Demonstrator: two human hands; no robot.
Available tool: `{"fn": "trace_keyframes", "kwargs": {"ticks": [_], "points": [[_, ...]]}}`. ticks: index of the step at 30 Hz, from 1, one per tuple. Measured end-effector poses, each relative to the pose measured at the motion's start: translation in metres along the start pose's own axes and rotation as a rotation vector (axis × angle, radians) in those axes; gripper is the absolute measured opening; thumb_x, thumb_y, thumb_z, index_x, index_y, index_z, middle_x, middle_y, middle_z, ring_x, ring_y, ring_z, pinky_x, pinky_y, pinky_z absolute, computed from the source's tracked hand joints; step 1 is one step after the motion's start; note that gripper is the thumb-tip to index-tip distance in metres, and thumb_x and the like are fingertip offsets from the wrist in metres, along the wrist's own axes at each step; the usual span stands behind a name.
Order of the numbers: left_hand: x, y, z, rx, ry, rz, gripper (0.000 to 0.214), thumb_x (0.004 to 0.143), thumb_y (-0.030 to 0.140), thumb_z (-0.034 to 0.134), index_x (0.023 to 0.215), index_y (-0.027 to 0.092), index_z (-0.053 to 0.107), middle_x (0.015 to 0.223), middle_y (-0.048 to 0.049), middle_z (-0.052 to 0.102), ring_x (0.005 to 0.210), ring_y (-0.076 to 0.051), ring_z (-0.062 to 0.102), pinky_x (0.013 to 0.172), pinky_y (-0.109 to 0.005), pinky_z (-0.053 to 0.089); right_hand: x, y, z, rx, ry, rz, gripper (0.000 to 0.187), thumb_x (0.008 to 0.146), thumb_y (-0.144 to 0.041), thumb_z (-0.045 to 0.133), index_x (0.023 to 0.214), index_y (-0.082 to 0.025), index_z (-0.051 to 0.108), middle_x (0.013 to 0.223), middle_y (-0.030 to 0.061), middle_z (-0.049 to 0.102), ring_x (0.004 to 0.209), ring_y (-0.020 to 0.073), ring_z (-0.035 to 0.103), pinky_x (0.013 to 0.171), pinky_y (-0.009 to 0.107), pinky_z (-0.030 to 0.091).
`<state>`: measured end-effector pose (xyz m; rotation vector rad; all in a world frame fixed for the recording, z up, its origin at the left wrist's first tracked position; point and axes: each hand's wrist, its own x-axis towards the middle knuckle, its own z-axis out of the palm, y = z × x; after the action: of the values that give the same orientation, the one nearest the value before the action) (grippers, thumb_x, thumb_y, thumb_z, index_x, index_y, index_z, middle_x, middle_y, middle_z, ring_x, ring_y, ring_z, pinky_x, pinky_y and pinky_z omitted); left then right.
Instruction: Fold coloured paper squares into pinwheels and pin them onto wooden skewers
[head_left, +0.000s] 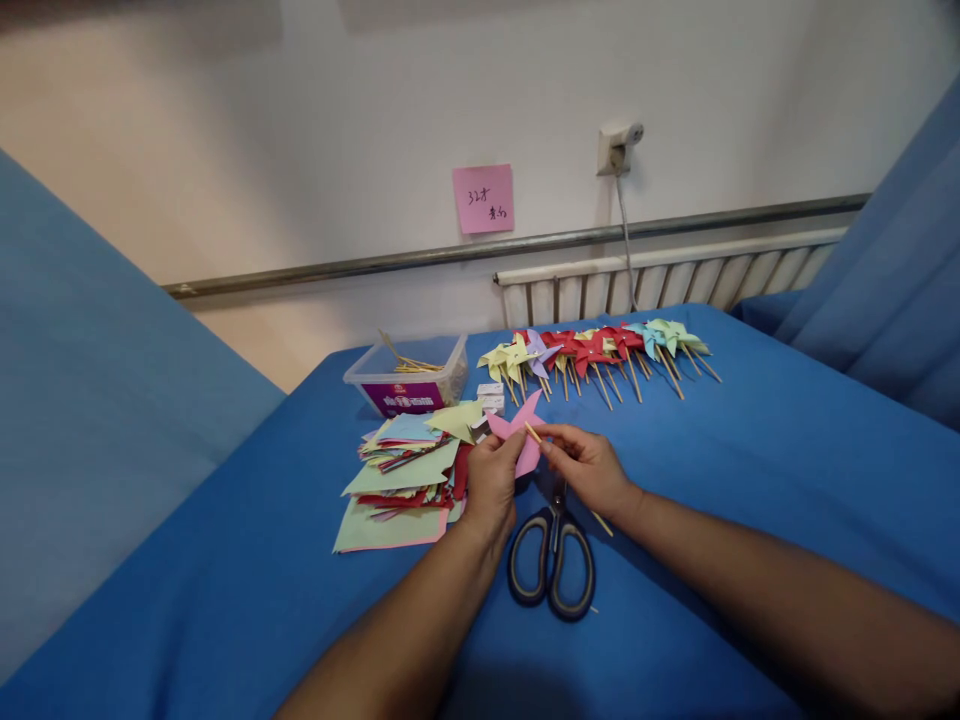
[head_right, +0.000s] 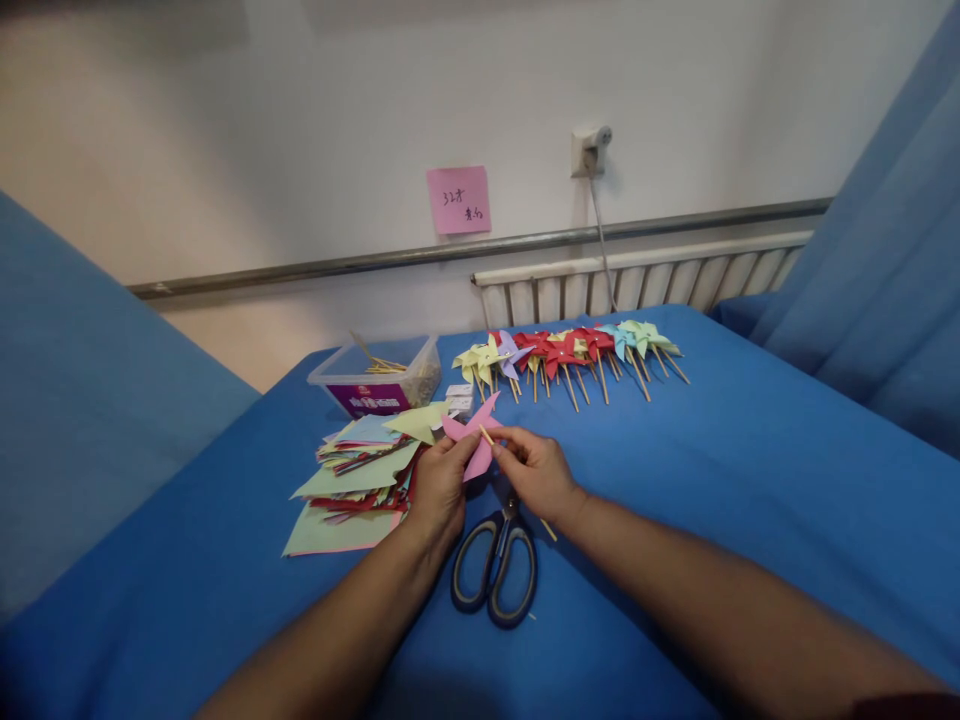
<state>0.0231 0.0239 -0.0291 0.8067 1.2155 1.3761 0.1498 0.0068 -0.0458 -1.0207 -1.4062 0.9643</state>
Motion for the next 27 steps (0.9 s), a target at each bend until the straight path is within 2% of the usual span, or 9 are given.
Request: {"fn": "trace_keyframes", "kwargs": {"ticks": [8,14,17,24,27], "points": [[0.0,0.0,-0.001,-0.008,-0.021,-0.009,0.035,0.053,0.036,0.078,0.072,0.009,0.067,0.061,-0.0033,0.064,0.05,-0.011,0.053,0.05,-0.023,0.037,0.001,0.003,0.001,0.037,0.023,0.01,0.033,0.081,-0.039,0.059,0.103,-0.016,0.068,0.067,-0.0001,0.059,0.059,0.0115,0.052,0.055,0.023,0.041],[0.006,0.006,0.007,-0.023,0.006,0.019,0.034,0.053,0.036,0.077,0.072,0.01,0.066,0.058,-0.0026,0.063,0.048,-0.012,0.053,0.049,-0.024,0.039,0.01,-0.005,-0.005,0.092,0.093,0.012,0.038,0.082,-0.04,0.058,0.11,-0.016,0.065,0.065,-0.0007,0.058,0.054,0.0106,0.05,0.048,0.022,0.038],[0.014,0.012,0.022,-0.046,0.029,0.064,0.033,0.053,0.037,0.076,0.068,0.011,0.064,0.057,-0.0019,0.062,0.048,-0.012,0.052,0.049,-0.025,0.04,0.018,-0.007,-0.011,0.127,0.178,-0.012,0.038,0.08,-0.041,0.061,0.107,-0.015,0.066,0.063,-0.0013,0.056,0.055,0.011,0.051,0.048,0.022,0.039],[0.036,0.017,0.074,0.032,0.05,0.222,0.029,0.056,0.039,0.071,0.063,0.012,0.064,0.053,0.0007,0.058,0.048,-0.011,0.049,0.049,-0.024,0.037,0.041,-0.01,-0.034,0.19,0.381,-0.07,0.036,0.074,-0.04,0.066,0.099,-0.015,0.069,0.06,-0.0017,0.057,0.054,0.0107,0.049,0.05,0.022,0.039],[0.044,0.027,0.085,0.079,0.055,0.291,0.029,0.058,0.041,0.069,0.063,0.012,0.065,0.053,0.0015,0.057,0.048,-0.011,0.047,0.048,-0.023,0.035,0.055,-0.017,-0.039,0.177,0.476,-0.142,0.033,0.074,-0.039,0.065,0.097,-0.015,0.069,0.064,-0.0006,0.059,0.057,0.0115,0.05,0.054,0.024,0.042]]}}
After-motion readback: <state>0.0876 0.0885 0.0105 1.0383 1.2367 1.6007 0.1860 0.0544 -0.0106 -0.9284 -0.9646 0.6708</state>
